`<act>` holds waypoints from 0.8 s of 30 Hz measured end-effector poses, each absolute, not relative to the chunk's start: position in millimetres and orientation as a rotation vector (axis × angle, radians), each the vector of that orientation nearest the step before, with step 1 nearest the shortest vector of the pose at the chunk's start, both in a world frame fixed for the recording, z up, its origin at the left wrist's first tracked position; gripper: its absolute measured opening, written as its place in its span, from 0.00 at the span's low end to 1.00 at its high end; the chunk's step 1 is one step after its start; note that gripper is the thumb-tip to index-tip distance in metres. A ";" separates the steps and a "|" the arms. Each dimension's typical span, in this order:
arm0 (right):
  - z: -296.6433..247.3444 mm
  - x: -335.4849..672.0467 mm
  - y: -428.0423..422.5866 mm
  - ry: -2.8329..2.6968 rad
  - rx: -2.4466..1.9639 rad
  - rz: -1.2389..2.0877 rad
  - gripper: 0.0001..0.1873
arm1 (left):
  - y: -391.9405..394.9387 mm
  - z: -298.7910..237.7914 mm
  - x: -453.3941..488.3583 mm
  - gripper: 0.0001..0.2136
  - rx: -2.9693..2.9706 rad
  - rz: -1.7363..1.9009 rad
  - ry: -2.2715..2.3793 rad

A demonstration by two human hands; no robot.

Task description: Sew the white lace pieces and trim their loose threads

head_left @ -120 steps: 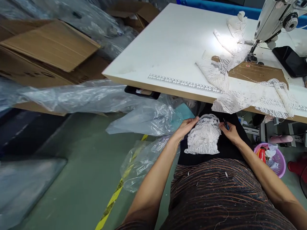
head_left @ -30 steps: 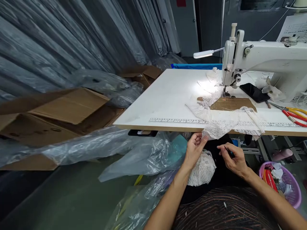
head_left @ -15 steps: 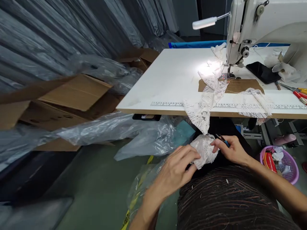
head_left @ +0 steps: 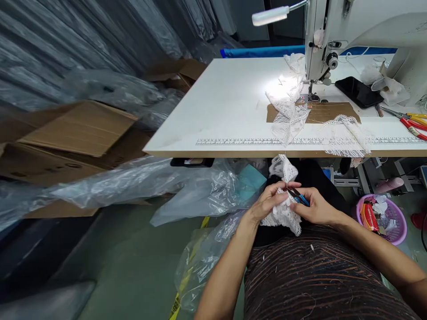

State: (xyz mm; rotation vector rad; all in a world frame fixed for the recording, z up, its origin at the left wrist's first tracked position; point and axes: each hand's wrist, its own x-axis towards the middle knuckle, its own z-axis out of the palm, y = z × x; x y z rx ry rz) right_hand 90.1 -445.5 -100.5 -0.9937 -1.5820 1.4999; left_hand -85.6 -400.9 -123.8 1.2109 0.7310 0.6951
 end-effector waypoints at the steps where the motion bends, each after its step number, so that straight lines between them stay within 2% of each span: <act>1: -100.1 92.3 -445.9 -1.607 -1.023 1.476 0.12 | -403.0 -125.7 -81.3 0.29 1.170 0.698 0.738; 4: -100.9 98.8 -448.0 -1.628 -1.258 1.328 0.13 | -409.7 -124.4 -77.4 0.26 1.103 0.736 0.842; 7: -105.0 102.4 -450.0 -1.596 -1.368 1.106 0.18 | -412.6 -117.5 -82.5 0.27 1.062 0.729 0.899; 14: -119.7 99.0 -450.2 -1.752 -1.190 0.907 0.10 | -410.7 -103.9 -86.5 0.25 1.067 0.687 0.925; 17: -124.8 95.9 -448.8 -1.762 -1.170 0.787 0.08 | -410.1 -104.9 -84.8 0.28 1.059 0.708 0.880; 20: -124.2 94.9 -448.0 -1.738 -1.144 0.802 0.06 | -408.7 -105.0 -84.7 0.29 1.092 0.688 0.833; 24: -117.0 97.7 -448.0 -1.636 -1.167 0.988 0.06 | -403.9 -100.2 -87.3 0.19 1.321 0.631 0.829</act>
